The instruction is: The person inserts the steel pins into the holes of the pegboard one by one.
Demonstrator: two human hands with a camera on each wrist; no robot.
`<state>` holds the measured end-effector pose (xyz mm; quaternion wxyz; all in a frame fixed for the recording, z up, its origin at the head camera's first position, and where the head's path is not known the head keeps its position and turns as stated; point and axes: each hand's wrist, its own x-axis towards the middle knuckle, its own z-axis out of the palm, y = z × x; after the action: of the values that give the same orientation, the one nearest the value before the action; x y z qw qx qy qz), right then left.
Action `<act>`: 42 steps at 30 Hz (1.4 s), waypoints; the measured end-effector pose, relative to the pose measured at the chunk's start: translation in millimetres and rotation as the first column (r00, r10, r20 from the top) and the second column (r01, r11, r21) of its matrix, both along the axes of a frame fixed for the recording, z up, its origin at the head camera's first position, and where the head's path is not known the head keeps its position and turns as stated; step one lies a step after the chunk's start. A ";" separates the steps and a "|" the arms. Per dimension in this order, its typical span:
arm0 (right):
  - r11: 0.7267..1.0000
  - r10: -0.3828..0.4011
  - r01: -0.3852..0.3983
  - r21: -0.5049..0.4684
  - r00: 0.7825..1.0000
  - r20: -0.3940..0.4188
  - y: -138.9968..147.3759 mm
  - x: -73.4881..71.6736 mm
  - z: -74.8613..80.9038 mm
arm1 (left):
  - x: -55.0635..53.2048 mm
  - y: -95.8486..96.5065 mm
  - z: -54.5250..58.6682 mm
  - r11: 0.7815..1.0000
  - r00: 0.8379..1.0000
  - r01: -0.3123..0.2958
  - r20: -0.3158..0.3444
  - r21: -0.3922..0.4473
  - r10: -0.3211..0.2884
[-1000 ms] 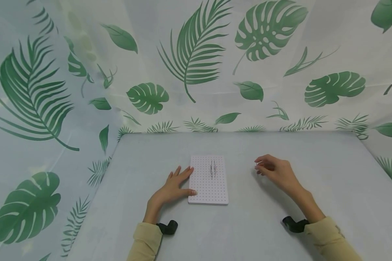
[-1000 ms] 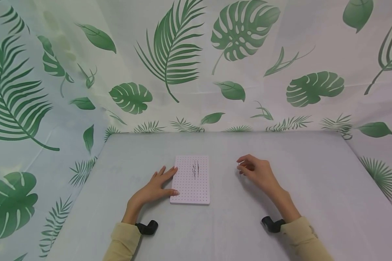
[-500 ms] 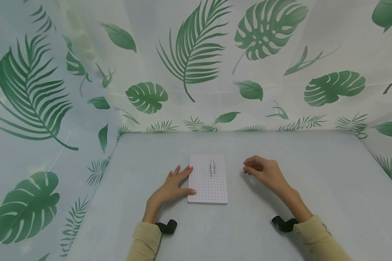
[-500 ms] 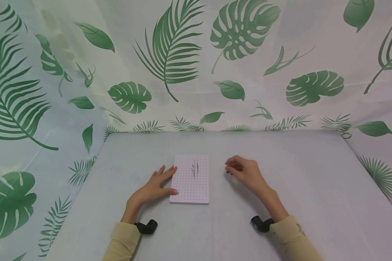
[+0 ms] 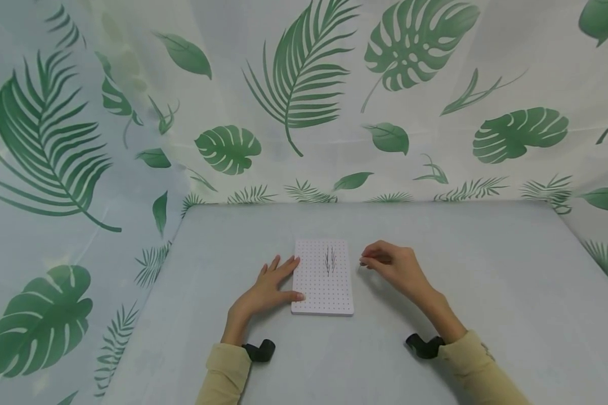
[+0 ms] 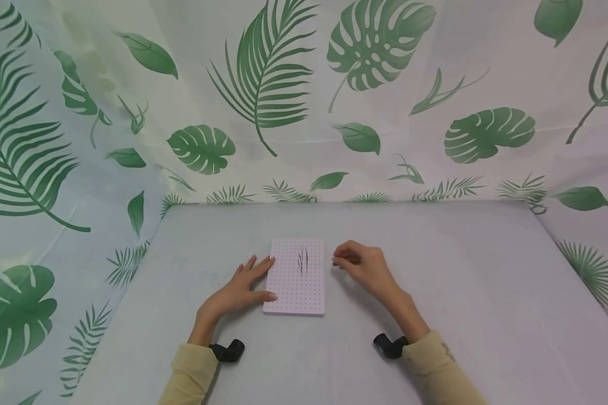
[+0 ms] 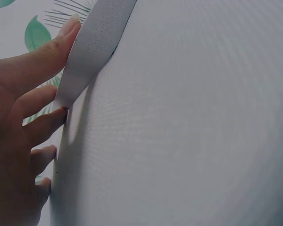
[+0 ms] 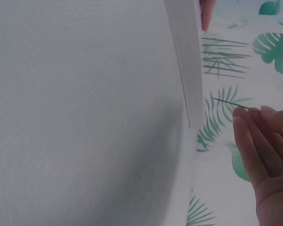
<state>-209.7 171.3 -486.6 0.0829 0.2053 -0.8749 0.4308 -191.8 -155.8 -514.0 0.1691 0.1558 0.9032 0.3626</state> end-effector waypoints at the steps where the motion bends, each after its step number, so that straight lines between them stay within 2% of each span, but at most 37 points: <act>1: 1.000 0.005 -0.005 -0.006 1.000 -0.003 -1.3 -0.2 0.0 | 0.1 -0.1 0.2 1.000 1.000 0.000 0.000 0.000 0.000; 9: 0.998 0.040 -0.039 -0.048 0.999 0.024 -16.5 -0.8 1.0 | 0.8 -1.6 2.9 1.000 1.000 0.007 -0.001 -0.007 -0.007; 17: 0.989 0.107 -0.103 -0.102 0.994 0.035 -32.1 -1.7 -1.1 | 2.7 -2.6 2.3 1.000 1.000 0.012 0.003 -0.016 -0.012; 27: 0.992 0.119 -0.118 -0.047 0.993 0.025 -37.9 1.5 -4.7 | 3.7 1.1 4.6 1.000 1.000 0.018 0.024 -0.011 -0.018; 42: 0.994 0.109 -0.109 -0.023 0.994 -0.027 -41.6 0.3 -9.7 | 1.9 1.6 -0.2 1.000 1.000 0.011 0.015 -0.007 -0.011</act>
<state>-209.4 129.7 -496.3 0.0730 0.2573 -0.8559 0.4426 -190.0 -154.2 -514.2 0.1783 0.1573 0.9023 0.3595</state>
